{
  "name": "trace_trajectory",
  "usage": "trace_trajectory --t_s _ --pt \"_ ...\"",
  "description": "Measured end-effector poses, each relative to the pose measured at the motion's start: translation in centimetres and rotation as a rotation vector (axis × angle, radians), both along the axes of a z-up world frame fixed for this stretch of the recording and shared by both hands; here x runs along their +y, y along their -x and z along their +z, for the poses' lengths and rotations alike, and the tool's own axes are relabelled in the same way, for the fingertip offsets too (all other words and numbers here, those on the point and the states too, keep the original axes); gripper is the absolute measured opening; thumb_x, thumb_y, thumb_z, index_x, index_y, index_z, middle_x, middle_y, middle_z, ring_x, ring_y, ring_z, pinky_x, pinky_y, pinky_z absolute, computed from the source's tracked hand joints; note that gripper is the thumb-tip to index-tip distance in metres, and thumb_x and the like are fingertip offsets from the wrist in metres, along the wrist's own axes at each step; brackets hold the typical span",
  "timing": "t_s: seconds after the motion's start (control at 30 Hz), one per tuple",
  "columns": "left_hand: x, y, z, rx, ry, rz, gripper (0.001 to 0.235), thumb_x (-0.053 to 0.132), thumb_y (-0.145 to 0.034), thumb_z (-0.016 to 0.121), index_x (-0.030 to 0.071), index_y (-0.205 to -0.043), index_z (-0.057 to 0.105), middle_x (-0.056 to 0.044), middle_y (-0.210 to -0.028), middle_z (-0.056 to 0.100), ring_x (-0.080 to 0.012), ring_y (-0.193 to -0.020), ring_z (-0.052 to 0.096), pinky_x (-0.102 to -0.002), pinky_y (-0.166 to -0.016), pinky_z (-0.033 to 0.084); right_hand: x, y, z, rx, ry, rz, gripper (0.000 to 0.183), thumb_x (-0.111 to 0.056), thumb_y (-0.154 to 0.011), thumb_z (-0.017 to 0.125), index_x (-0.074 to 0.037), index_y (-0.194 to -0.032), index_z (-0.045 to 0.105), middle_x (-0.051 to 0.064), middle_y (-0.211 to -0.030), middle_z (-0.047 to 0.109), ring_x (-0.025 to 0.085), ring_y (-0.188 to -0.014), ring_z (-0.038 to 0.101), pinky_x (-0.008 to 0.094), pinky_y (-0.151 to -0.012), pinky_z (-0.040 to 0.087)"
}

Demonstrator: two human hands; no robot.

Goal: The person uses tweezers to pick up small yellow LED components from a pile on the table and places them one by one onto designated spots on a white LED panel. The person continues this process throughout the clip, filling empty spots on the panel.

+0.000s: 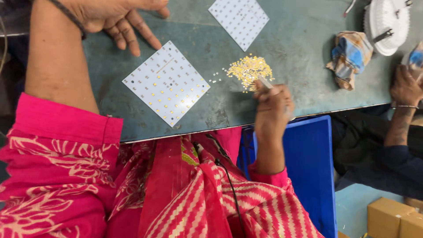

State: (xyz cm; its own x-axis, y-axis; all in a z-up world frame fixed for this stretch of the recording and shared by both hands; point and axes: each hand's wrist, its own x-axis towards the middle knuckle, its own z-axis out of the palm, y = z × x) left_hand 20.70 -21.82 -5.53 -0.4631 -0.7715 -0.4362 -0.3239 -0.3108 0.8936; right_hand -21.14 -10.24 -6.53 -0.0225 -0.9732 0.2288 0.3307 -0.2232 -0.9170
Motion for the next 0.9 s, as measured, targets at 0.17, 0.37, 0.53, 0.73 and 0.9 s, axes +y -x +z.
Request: trace_trajectory --t_s 0.17,0.37,0.53,0.73,0.9 --pt "-3.2 -2.4 -2.7 0.428 0.142 -0.575 0.086 0.054 -0.090 0.065 0.013 -0.160 0.037 -0.025 -0.135 0.065 -0.0275 -0.092 0.073 -0.035 -0.071 0.057 2.1 -2.9 -0.3 -0.067 -0.038 0.072 0.017 -0.016 -0.100 0.069 -0.002 -0.099 0.060 0.007 -0.084 0.062 0.021 -0.084 0.062 0.049 -0.106 0.056" --pt "-5.3 -3.1 -6.0 0.412 0.173 -0.653 0.098 0.060 -0.080 0.073 0.008 -0.158 0.045 -0.019 -0.137 0.068 -0.0231 -0.098 0.073 -0.033 -0.078 0.057 3.9 -0.9 0.1 0.402 0.047 -0.021 0.017 -0.008 -0.100 0.072 0.001 -0.094 0.060 0.010 -0.085 0.065 0.014 -0.071 0.058 0.027 -0.064 0.049" --pt "-5.3 -1.9 -7.6 0.443 0.210 -0.654 0.109 0.064 -0.072 0.081 0.003 -0.157 0.051 -0.015 -0.138 0.070 -0.0195 -0.103 0.074 -0.031 -0.084 0.057 4.8 -0.4 -1.3 0.887 0.232 -0.022 0.016 -0.002 -0.092 0.075 0.006 -0.090 0.061 0.011 -0.086 0.068 0.012 -0.068 0.062 0.023 -0.063 0.048" --pt "-4.9 -1.6 -8.4 0.392 0.192 -0.598 0.125 0.074 -0.059 0.082 0.004 -0.157 0.051 -0.012 -0.128 0.074 -0.0166 -0.100 0.075 -0.030 -0.089 0.058 4.4 -1.8 -0.9 1.018 0.263 -0.077 0.024 -0.003 -0.088 0.080 0.006 -0.085 0.058 0.013 -0.084 0.069 0.014 -0.071 0.066 0.024 -0.064 0.050" --pt "-6.7 -2.4 -8.6 0.438 0.103 -0.785 0.137 0.062 -0.056 0.095 0.005 -0.169 0.042 -0.020 -0.121 0.076 -0.0192 -0.100 0.074 -0.034 -0.092 0.057 4.3 -1.8 -0.7 0.962 0.289 -0.031 0.023 -0.004 -0.090 0.080 0.006 -0.088 0.059 0.011 -0.086 0.068 0.014 -0.072 0.068 0.024 -0.065 0.052"
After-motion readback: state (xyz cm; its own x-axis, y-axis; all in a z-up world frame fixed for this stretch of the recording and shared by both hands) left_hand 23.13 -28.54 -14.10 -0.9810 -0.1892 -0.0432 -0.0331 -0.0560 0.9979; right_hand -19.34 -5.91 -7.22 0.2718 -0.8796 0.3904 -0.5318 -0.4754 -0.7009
